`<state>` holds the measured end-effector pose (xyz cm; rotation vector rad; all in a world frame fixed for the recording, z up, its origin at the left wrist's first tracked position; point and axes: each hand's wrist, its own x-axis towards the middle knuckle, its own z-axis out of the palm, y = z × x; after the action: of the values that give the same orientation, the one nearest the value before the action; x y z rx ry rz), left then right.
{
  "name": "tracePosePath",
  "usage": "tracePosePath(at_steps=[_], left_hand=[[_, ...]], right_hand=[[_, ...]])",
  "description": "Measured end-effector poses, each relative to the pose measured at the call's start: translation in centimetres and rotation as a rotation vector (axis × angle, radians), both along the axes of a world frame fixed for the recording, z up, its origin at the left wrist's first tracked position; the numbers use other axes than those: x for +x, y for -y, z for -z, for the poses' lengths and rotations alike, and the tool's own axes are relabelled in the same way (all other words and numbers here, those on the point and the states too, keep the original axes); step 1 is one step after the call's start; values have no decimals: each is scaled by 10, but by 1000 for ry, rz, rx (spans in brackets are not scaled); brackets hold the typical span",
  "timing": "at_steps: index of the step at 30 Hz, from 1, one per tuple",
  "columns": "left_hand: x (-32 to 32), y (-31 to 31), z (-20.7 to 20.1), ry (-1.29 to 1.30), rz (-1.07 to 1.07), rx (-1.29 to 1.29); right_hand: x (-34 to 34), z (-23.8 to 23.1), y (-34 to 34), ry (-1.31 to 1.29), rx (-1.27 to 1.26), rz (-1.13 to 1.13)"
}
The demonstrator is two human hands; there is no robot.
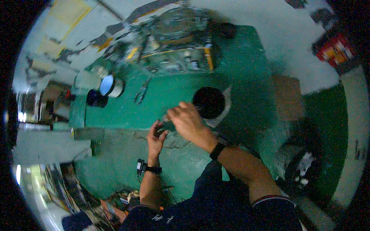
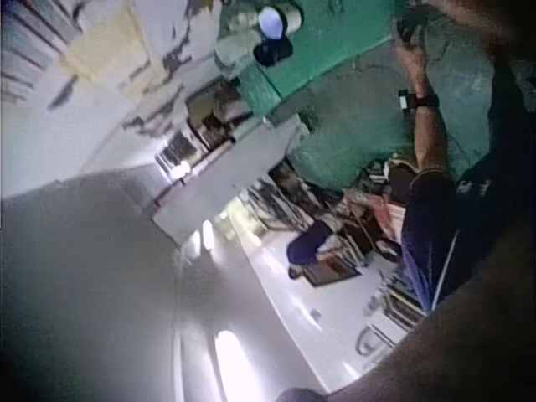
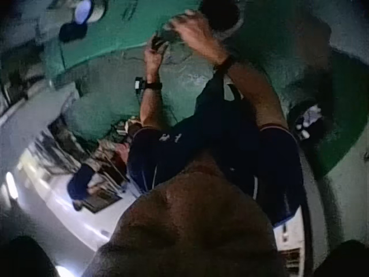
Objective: Operating a manual screen printing machine to print patterns on panels.
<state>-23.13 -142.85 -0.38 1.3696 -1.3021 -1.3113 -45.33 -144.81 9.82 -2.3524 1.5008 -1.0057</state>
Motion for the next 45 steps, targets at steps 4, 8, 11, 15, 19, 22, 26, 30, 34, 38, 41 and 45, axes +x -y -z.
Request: tracePosePath(at_steps=[4, 8, 11, 15, 19, 22, 26, 30, 34, 38, 41, 45], left_hand=[[13, -20, -10, 20, -28, -152], [27, -49, -21, 38, -127, -133], [46, -85, -33, 64, -252, -88], [73, -155, -52, 55, -498, -91], [89, -261, -65, 53, -751, 8], [96, -338, -53, 40, -882, 2], [93, -464, -43, -35, -1129, 42], [93, -607, -25, -21, -1398, 26], [84, -756, -5, -88, -1658, 83], [65, -868, 2, -160, -1888, 79], [49, -945, -7, -63, -2097, 88], [14, -999, 4, -98, -2339, -65]], right_hand=[[2, -16, -4, -48, 6, -20], [-9, -43, -23, -35, -6, -32], [-31, -61, -59, 30, 12, -132], [-47, -57, -114, 130, 131, -416], [-39, -29, -153, 122, 294, -605], [-15, -5, -174, 145, 483, -636], [42, -1, -208, -59, 580, -860], [138, 4, -263, -126, 473, -1116], [248, 14, -352, -202, 361, -1324], [346, 25, -467, -186, 356, -1578], [414, 36, -566, -305, 339, -1815], [491, 70, -689, -370, 132, -2141]])
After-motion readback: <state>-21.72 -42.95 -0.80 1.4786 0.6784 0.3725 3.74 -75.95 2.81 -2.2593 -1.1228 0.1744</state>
